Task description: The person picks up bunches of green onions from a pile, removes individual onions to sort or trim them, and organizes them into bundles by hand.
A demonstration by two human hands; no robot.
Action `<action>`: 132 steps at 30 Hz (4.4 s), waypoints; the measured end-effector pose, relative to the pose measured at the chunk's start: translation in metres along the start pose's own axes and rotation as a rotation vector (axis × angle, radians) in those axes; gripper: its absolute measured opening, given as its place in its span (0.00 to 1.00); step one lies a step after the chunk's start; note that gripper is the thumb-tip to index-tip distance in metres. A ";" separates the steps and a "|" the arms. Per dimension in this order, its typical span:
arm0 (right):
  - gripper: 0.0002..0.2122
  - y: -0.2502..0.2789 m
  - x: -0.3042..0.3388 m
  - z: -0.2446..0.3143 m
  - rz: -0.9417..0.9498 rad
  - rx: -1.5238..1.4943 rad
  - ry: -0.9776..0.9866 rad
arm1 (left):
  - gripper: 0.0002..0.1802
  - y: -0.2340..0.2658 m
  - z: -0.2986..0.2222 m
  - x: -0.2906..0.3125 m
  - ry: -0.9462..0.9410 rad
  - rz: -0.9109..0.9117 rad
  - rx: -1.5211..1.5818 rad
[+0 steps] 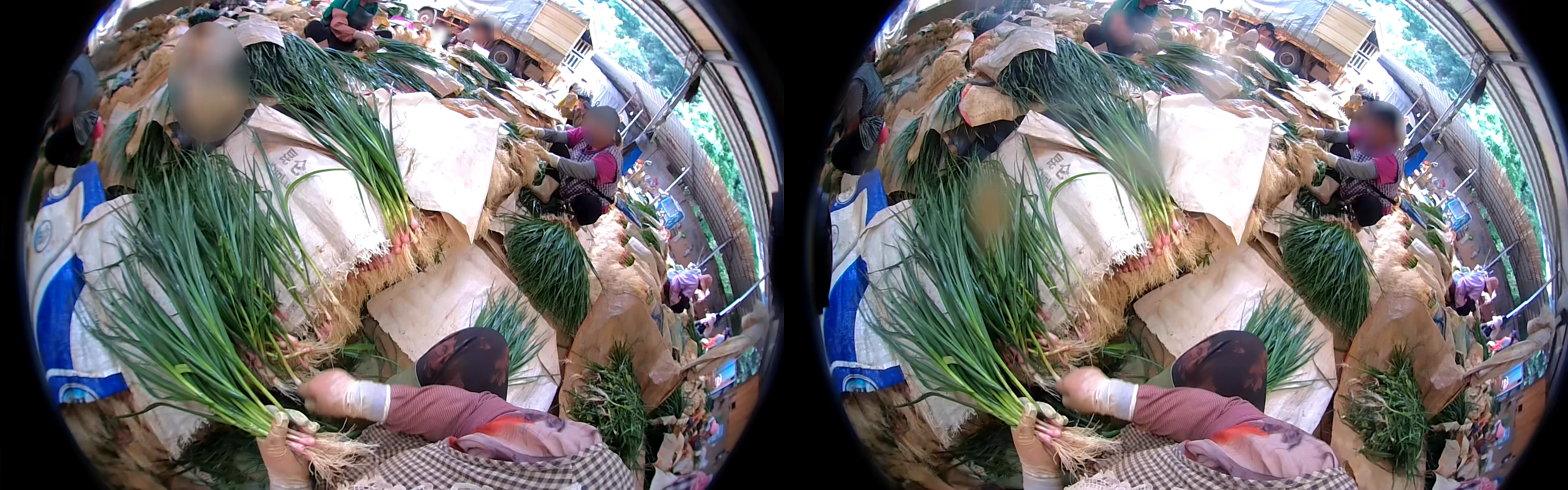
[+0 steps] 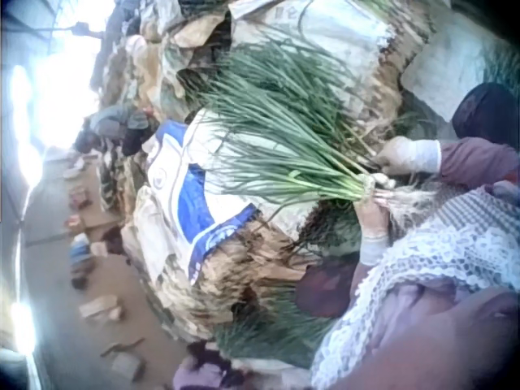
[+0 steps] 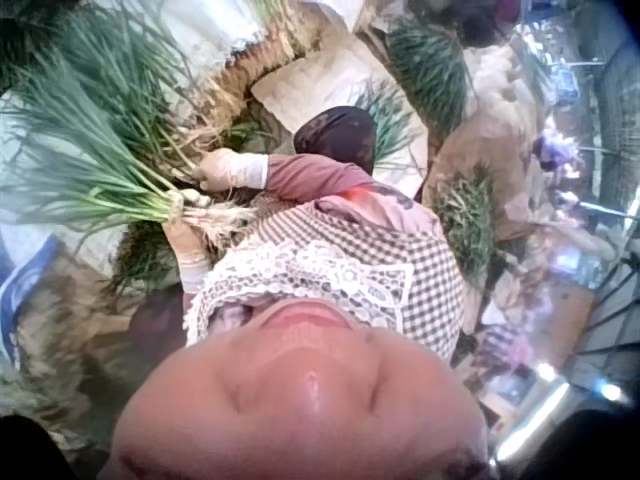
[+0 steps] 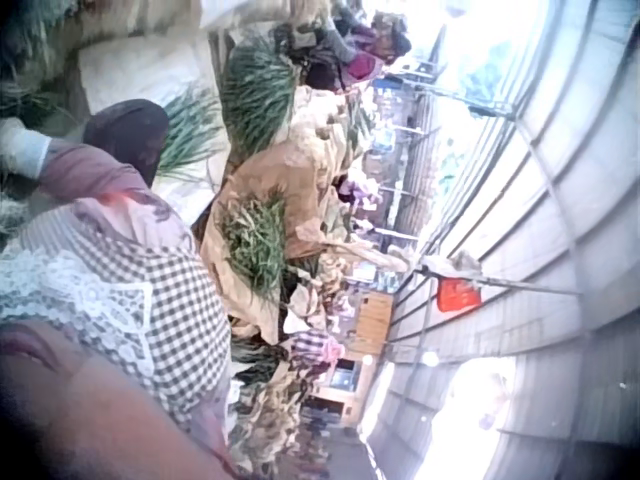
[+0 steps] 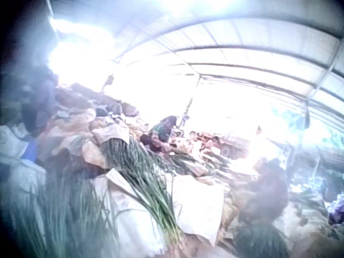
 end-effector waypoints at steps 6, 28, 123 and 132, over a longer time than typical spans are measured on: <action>0.14 -0.024 -0.005 0.007 0.210 0.026 0.125 | 0.12 -0.003 0.009 -0.011 0.099 0.138 0.015; 0.14 -0.019 -0.009 0.009 0.184 -0.037 0.242 | 0.09 -0.002 0.023 -0.025 0.110 0.148 -0.007; 0.13 0.254 0.391 -0.124 -2.303 0.475 -0.242 | 0.10 -0.032 0.017 -0.048 0.214 -0.024 0.019; 0.14 0.257 0.387 -0.119 -2.393 0.434 -0.200 | 0.12 -0.021 0.031 -0.058 0.359 -0.081 0.150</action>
Point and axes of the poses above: each hand's wrist, its own x-axis away from the middle knuckle, its own y-axis out of the back of the hand, z = x × y, the point moved 6 cm from there along -x, towards the middle knuckle, and after that the axes turned 12 degrees about -y, right-handed, at the moved point
